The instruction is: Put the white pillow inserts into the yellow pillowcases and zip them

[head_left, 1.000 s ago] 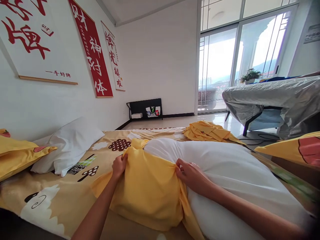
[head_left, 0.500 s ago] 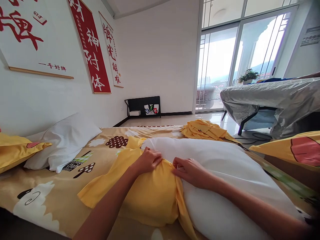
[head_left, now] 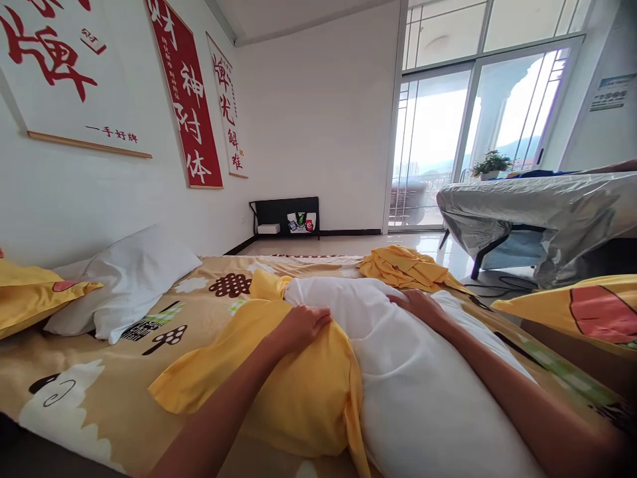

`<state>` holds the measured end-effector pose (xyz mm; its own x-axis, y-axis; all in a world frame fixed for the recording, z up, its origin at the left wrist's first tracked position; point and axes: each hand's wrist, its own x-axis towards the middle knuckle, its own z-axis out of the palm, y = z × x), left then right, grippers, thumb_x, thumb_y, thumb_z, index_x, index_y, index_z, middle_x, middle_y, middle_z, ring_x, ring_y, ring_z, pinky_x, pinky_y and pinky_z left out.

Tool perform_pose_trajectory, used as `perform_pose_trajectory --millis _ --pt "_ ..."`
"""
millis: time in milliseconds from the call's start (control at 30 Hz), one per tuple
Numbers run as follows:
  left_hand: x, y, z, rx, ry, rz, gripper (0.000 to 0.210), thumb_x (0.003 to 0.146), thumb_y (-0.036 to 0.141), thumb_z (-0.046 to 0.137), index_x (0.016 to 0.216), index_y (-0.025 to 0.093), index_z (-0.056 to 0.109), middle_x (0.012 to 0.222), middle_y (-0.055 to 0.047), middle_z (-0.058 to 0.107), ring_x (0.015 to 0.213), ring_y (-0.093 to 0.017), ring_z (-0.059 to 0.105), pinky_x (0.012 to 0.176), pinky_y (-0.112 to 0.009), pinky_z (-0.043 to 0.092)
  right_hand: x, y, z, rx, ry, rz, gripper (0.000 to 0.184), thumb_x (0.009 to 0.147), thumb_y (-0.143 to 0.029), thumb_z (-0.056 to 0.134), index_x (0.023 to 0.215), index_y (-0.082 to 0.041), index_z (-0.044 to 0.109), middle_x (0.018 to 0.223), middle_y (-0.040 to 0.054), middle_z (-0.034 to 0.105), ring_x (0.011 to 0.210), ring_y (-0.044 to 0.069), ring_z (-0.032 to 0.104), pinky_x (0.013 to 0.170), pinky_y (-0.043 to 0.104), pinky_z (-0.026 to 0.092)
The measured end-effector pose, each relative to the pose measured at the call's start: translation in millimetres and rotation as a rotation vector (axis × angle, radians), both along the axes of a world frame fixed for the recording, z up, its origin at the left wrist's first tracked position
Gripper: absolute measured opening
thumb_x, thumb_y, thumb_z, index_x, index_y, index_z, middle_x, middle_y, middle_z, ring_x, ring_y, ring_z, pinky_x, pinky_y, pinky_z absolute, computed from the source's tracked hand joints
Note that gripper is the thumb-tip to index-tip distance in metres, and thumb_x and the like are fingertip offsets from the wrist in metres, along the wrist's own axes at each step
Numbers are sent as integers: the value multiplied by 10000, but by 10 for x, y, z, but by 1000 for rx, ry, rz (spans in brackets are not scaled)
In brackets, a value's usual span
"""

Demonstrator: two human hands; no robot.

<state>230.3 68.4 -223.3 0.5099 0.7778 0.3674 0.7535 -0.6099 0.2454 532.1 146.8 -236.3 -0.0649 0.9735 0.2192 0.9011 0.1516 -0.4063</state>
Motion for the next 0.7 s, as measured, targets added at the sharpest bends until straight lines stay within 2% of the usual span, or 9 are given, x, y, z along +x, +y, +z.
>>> perform_pose_trajectory --millis 100,167,233,333,400,467,533,600,700 --pt "120 -6 29 144 -52 -13 264 970 266 360 777 192 524 810 -34 617 785 -165 534 759 -286 383 -195 -204 282 188 49 -85 421 871 -535 403 770 -204 642 849 120 685 829 281 600 703 354 402" --pt "217 -16 70 299 -34 -50 248 961 224 354 806 186 544 839 -50 622 810 -176 518 768 -307 376 -328 -426 531 345 104 -85 385 880 -505 403 706 -227 605 740 83 657 739 248 575 681 341 391" --pt "300 -34 142 454 10 -74 250 942 177 350 804 180 558 824 -63 614 798 -185 496 734 -320 360 -451 -677 757 517 145 -73 378 886 -481 412 618 -243 534 580 39 559 610 210 508 649 329 378" --pt "353 -50 291 632 20 -54 289 950 176 327 809 175 579 804 -72 605 801 -195 471 716 -335 332 -570 -996 987 878 155 -94 392 894 -433 437 547 -252 464 457 -11 370 508 173 391 629 317 368" --pt "331 -30 360 690 23 -29 300 965 203 327 830 173 593 824 -73 616 830 -202 470 735 -343 323 -595 -1121 1052 1157 98 -72 358 891 -387 473 564 -246 511 441 -22 348 492 162 384 631 315 368" --pt "272 17 341 685 53 -12 277 966 202 349 857 168 602 865 -71 630 866 -207 480 759 -344 325 -580 -1165 1030 1358 -24 18 266 870 -329 527 633 -228 592 429 -27 396 475 149 415 614 309 362" --pt "197 71 205 618 109 -19 247 963 192 372 896 167 608 905 -63 638 901 -204 499 779 -334 336 -526 -1136 906 1471 -153 163 147 837 -269 587 715 -210 641 418 -39 449 450 130 435 580 297 348" --pt "130 109 -28 511 194 -68 216 960 206 405 919 172 614 928 -50 642 918 -195 525 792 -318 353 -429 -1050 686 1521 -207 315 41 815 -218 623 799 -194 653 444 -46 514 451 117 451 568 284 345" --pt "104 98 -411 360 318 -162 142 930 214 486 927 174 622 928 -36 651 917 -182 566 813 -298 381 -206 -886 310 1451 -189 455 77 827 -148 600 891 -167 637 551 -25 609 500 117 492 590 283 364"
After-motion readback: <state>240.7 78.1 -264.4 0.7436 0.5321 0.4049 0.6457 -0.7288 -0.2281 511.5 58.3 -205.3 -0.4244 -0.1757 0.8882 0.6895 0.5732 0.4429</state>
